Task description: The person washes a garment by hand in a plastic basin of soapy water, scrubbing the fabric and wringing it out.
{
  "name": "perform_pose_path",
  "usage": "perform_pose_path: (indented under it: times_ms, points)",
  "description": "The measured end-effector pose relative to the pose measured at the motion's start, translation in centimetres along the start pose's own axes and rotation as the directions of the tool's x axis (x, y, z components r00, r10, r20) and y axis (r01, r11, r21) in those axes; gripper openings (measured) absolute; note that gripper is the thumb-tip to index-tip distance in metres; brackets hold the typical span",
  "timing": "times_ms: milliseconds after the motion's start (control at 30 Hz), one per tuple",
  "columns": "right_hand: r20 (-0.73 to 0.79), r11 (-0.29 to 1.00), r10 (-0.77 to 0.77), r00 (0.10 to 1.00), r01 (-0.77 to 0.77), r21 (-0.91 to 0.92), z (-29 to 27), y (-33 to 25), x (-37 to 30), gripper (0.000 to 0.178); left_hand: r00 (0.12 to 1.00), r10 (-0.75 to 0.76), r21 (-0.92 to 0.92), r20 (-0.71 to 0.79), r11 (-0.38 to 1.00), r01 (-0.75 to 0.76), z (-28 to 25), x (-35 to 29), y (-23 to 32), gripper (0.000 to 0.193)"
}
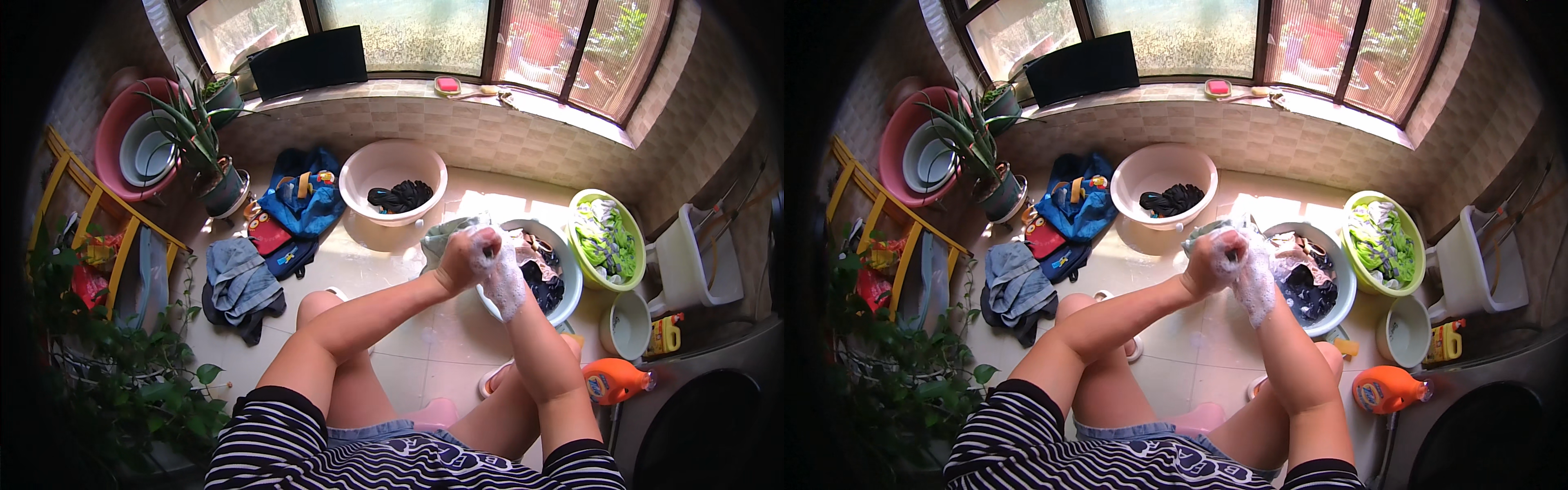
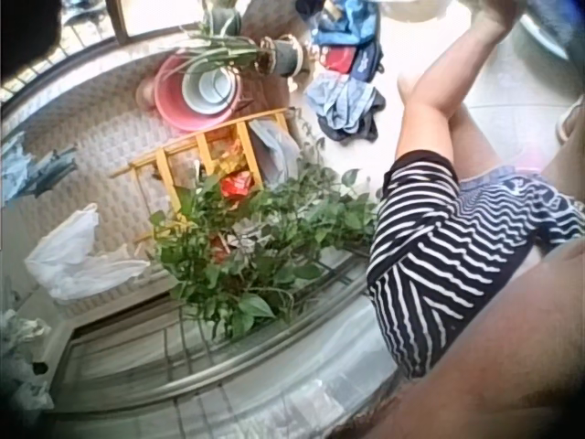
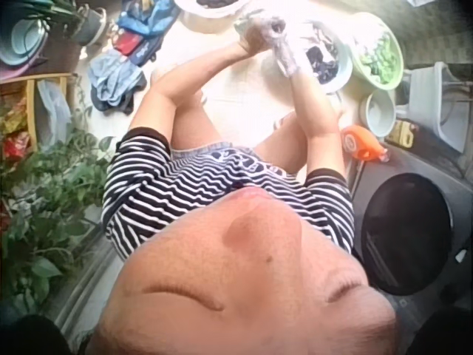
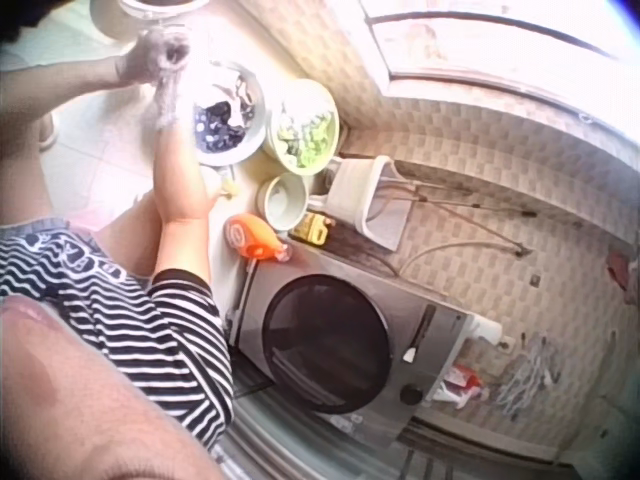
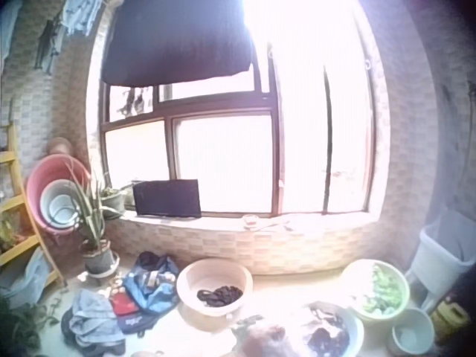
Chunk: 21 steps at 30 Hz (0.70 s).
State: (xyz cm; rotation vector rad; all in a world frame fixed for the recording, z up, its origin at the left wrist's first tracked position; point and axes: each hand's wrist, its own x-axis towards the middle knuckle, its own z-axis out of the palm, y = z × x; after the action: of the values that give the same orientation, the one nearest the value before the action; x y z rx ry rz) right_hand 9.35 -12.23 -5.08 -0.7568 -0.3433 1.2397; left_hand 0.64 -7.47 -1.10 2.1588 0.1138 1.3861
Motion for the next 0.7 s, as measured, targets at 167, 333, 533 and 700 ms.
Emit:
perform_pose_path:
  times_ms: [167, 333, 533, 700]
  points:
    - [-0.197, 0.929, 0.064, 0.978, 0.013, 0.369, 5.0, 1.8, 0.3, 0.013, 0.973, -0.204, 0.105, -0.104, 0.971, 0.215, -2.4, 0.8, -5.1, 0.009]
    - [0.155, 0.967, -0.024, 0.988, -0.016, 0.256, -0.6, 0.7, 1.3, 0.011, 0.992, -0.114, -0.062, -0.059, 0.992, 0.111, -0.2, 0.4, -1.1, 0.012]
    - [-0.153, 0.919, 0.031, 0.988, 0.032, 0.392, 5.3, 1.5, 0.0, 0.014, 0.881, -0.429, -0.050, -0.201, 0.902, 0.428, -2.0, 1.0, -5.9, 0.010]
    - [-0.064, 0.950, 0.046, 0.997, -0.024, 0.311, 5.0, -1.2, -0.2, 0.020, 0.374, -0.834, -0.674, 0.406, 0.002, 0.738, -1.7, 1.4, -5.8, 0.047]
